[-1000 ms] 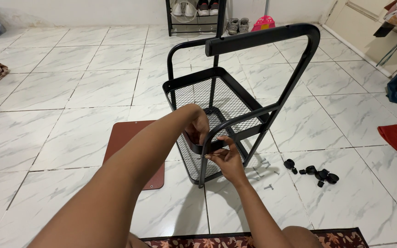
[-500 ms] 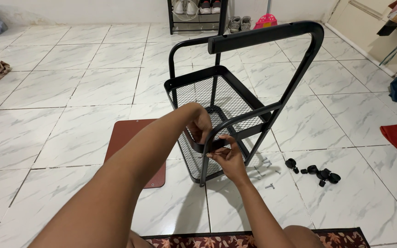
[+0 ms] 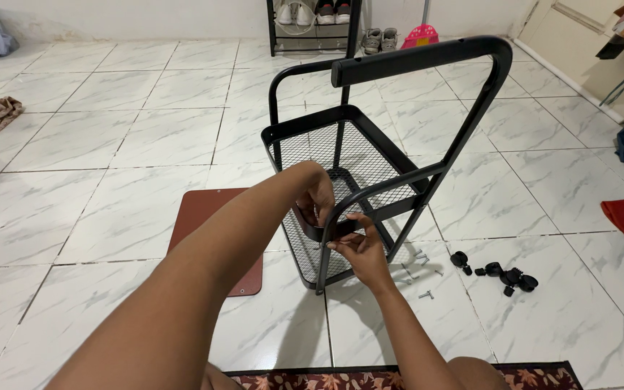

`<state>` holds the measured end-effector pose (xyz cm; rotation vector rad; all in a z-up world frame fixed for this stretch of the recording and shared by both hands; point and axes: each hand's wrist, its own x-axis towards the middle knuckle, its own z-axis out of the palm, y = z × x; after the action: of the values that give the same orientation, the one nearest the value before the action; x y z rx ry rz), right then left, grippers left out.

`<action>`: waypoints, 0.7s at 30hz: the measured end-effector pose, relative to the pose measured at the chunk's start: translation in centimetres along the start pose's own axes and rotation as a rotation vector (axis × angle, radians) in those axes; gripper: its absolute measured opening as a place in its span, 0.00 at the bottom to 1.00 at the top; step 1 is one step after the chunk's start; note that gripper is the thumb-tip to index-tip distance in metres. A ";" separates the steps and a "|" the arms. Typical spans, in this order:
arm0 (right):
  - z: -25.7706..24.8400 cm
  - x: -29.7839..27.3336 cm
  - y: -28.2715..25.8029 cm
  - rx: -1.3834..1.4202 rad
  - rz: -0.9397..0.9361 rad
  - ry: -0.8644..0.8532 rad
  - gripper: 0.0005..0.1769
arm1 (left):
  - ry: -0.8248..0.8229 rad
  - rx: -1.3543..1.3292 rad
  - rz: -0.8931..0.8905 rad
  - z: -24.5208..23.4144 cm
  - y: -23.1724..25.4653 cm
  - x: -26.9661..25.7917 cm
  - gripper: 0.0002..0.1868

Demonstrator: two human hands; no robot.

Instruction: The person assembles a black metal mesh rolling cart by attaching a mesh shelf to the frame and securing it with screws. They insert and tighten screws at multiple corners to fasten the shelf to the frame.

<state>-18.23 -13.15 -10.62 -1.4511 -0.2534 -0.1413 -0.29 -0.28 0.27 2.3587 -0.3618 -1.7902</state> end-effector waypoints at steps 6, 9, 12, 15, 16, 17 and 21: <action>0.0 0.1 -0.3 -0.001 0.015 0.000 0.35 | -0.050 -0.016 0.068 -0.5 -0.4 1.1 0.11; 0.1 0.0 -0.2 0.000 0.015 0.001 0.34 | -0.052 -0.046 0.106 -0.5 -0.7 1.5 0.07; 0.0 0.1 0.0 0.015 0.015 0.004 0.34 | -0.025 -0.061 0.130 -0.6 -0.8 1.3 0.06; -0.1 0.1 0.1 0.021 0.021 0.009 0.35 | -0.025 -0.064 0.144 -0.6 -0.7 1.1 0.06; 0.0 0.1 0.1 0.022 0.025 0.009 0.35 | -0.032 -0.067 0.148 -0.5 -0.8 1.2 0.06; 0.0 0.1 0.1 0.025 0.014 0.004 0.35 | -0.018 -0.061 0.143 -0.4 -0.8 1.2 0.06; 0.0 0.1 0.1 0.031 -0.008 -0.011 0.35 | -0.012 -0.060 0.125 -0.3 -0.7 1.7 0.06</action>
<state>-18.07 -13.18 -10.65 -1.4210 -0.2689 -0.1356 0.49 -0.07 -1.38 2.2337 -0.4403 -1.7353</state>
